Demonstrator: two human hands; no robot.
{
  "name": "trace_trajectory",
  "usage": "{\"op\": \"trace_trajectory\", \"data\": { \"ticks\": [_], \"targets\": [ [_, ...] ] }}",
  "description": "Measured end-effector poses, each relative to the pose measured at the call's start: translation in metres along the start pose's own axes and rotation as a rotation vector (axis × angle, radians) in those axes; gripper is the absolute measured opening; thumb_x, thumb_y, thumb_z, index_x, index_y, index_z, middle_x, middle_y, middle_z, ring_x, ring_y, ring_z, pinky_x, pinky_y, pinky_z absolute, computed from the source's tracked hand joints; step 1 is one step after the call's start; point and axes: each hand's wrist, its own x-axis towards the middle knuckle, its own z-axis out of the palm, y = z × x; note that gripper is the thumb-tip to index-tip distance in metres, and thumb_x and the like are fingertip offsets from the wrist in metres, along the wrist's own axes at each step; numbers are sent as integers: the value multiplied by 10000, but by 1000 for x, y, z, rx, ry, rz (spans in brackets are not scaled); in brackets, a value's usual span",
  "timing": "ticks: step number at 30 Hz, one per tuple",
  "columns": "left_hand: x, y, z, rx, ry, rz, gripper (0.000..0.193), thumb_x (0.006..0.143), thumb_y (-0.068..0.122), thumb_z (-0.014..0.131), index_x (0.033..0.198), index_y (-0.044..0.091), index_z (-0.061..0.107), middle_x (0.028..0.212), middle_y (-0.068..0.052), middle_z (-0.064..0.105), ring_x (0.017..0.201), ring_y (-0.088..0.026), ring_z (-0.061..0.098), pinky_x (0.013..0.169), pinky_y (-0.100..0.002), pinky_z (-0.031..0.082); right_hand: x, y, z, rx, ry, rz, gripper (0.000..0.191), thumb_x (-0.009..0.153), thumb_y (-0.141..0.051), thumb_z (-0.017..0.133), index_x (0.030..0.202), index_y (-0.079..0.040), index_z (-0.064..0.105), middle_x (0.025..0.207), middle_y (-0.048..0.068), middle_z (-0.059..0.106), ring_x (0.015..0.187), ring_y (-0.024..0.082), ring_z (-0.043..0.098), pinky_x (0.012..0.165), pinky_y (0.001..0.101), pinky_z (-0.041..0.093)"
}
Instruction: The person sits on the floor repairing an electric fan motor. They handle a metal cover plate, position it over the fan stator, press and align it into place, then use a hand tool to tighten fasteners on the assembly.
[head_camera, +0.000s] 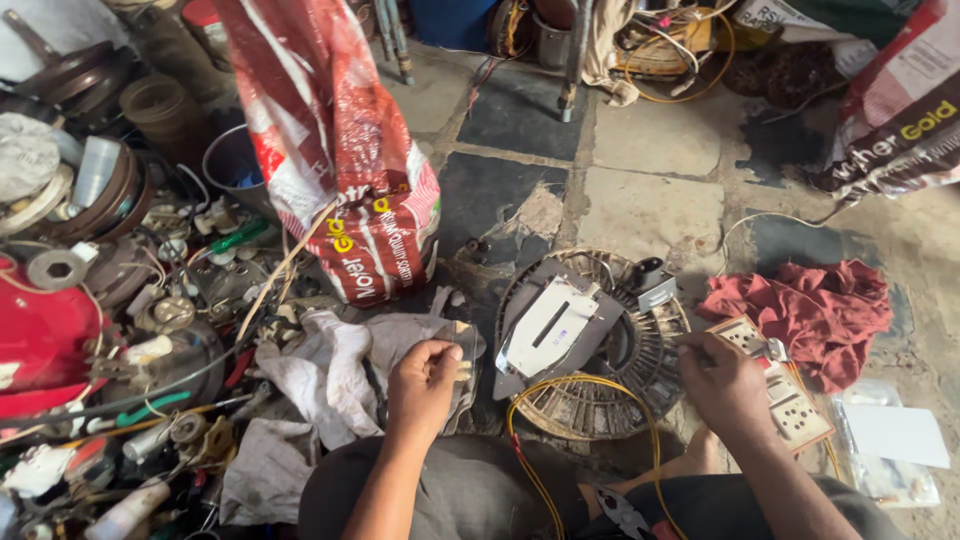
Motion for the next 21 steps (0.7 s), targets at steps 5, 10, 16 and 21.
{"op": "trace_trajectory", "data": {
  "ticks": [5,10,16,21],
  "targets": [
    [16,9,20,-57,-72,-14,189,949,187,714,1054,39,765,850,-29,751,737,-71,630,678,-239,512,2,6,0,28,-83,199,246,908,-236,708,1108,-105,764,838,127,771,759,216,757,725,353,580],
    [29,10,42,57,-32,121,231,948,188,697,1108,29,747,1017,-74,795,919,-151,741,819,-304,561,3,7,0,48,-59,131,243,891,-228,704,1094,-110,770,830,106,769,755,179,751,711,330,580],
    [15,-2,34,167,93,-30,198,920,172,698,1049,28,739,933,-114,794,822,-186,747,748,-322,577,2,6,2,62,-82,175,235,902,-225,707,1096,-111,775,771,100,751,692,169,714,684,328,567],
    [6,-12,28,-79,89,-203,86,948,92,585,966,13,557,795,-110,740,654,-149,670,577,-304,542,1,8,3,59,-102,189,236,898,-209,714,1103,-110,777,775,94,750,696,158,706,679,317,564]
  ]
}}
